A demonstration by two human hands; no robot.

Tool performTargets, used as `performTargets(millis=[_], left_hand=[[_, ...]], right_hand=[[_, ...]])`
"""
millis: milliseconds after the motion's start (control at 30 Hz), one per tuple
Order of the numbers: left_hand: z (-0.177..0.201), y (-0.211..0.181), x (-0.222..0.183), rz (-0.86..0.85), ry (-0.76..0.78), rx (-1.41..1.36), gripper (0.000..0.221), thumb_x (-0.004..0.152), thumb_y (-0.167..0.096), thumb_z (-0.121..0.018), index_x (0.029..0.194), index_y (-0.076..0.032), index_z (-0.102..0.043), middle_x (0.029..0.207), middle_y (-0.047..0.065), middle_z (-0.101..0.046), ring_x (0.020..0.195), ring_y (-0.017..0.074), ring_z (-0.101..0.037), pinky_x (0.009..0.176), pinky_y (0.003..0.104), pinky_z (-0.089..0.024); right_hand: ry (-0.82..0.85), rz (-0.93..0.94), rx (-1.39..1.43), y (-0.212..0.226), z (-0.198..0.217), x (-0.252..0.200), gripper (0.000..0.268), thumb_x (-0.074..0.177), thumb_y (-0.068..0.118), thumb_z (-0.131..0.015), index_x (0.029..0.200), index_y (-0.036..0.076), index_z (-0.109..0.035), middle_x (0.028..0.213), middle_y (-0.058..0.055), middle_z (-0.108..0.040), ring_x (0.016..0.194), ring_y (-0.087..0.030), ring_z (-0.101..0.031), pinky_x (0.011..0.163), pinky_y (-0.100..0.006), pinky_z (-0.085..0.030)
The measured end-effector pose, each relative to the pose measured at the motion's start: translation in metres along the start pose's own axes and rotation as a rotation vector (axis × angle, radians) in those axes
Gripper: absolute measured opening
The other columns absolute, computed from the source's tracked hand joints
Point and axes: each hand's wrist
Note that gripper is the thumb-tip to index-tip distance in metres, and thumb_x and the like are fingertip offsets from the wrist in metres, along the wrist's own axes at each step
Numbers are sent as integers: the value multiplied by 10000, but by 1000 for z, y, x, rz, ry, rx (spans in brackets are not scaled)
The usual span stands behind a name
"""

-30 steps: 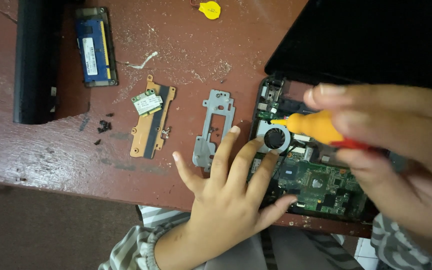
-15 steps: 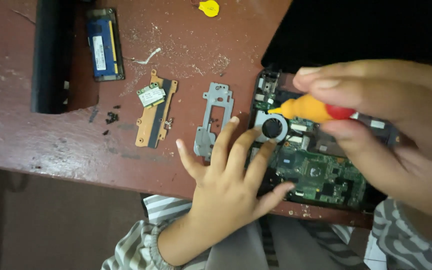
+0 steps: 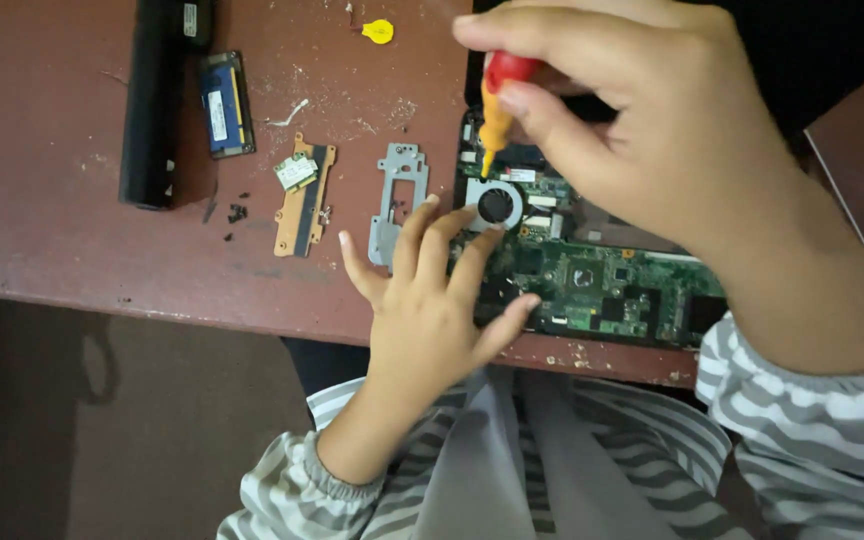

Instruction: Removing a cooling fan and a small circuit board from a laptop chassis using a screwdriver.

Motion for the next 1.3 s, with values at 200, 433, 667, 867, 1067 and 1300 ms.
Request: performTargets(millis=[200, 433, 667, 867, 1067, 1300], left_hand=[[0, -2, -1, 1, -2, 20, 523, 973, -636, -528, 1207, -200, -697, 1311, 16, -641, 1325, 279, -584, 1131, 687, -48], [-1, -2, -1, -9, -11, 29, 511, 987, -624, -523, 1206, -202, -711, 1294, 12, -644, 1310, 274, -599, 1154, 673, -9], [0, -2, 1, -16, -15, 25, 510, 992, -622, -509, 1201, -199, -702, 1301, 12, -640, 1326, 274, -585, 1154, 665, -19], [-2, 0, -1, -27, -37, 31, 513, 1015, -617, -490, 1176, -180, -705, 1280, 25, -658, 1306, 278, -610, 1168, 646, -2], [-2, 0, -2, -23, -36, 33, 510, 996, -619, -526, 1203, -195, -718, 1291, 16, -654, 1304, 271, -601, 1152, 670, -29], [-5, 0, -1, -33, -52, 42, 493, 984, -612, -545, 1162, -194, -738, 1281, 10, -664, 1294, 265, -603, 1135, 686, -49]], right_hand=[[-123, 42, -9, -11, -19, 2, 218, 1030, -89, -944, 1111, -30, -750, 985, -142, -657, 875, -232, -636, 814, -343, -510], [-116, -5, 16, 7, -13, -5, 227, 1059, -106, -796, 1264, -74, -706, 1154, -200, -577, 931, -251, -633, 798, -331, -561], [-105, -5, 103, 11, -12, -4, 166, 1040, -181, -791, 1147, -63, -742, 1034, -173, -618, 811, -185, -589, 670, -256, -501], [-80, 13, 82, 16, -14, -4, 159, 1049, -165, -803, 1152, -59, -745, 1074, -189, -621, 890, -228, -622, 734, -288, -535], [-46, -46, 105, 25, -6, -7, 150, 1059, -192, -645, 1156, -101, -715, 1179, -264, -661, 910, -258, -715, 818, -308, -627], [-145, -33, 120, 18, -16, -11, 116, 1054, -172, -681, 1101, -74, -722, 1106, -255, -662, 884, -261, -744, 824, -295, -633]])
Point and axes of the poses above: each hand's wrist, its own x-axis towards the middle knuckle, its own z-axis out of the back of the hand, y = z × x
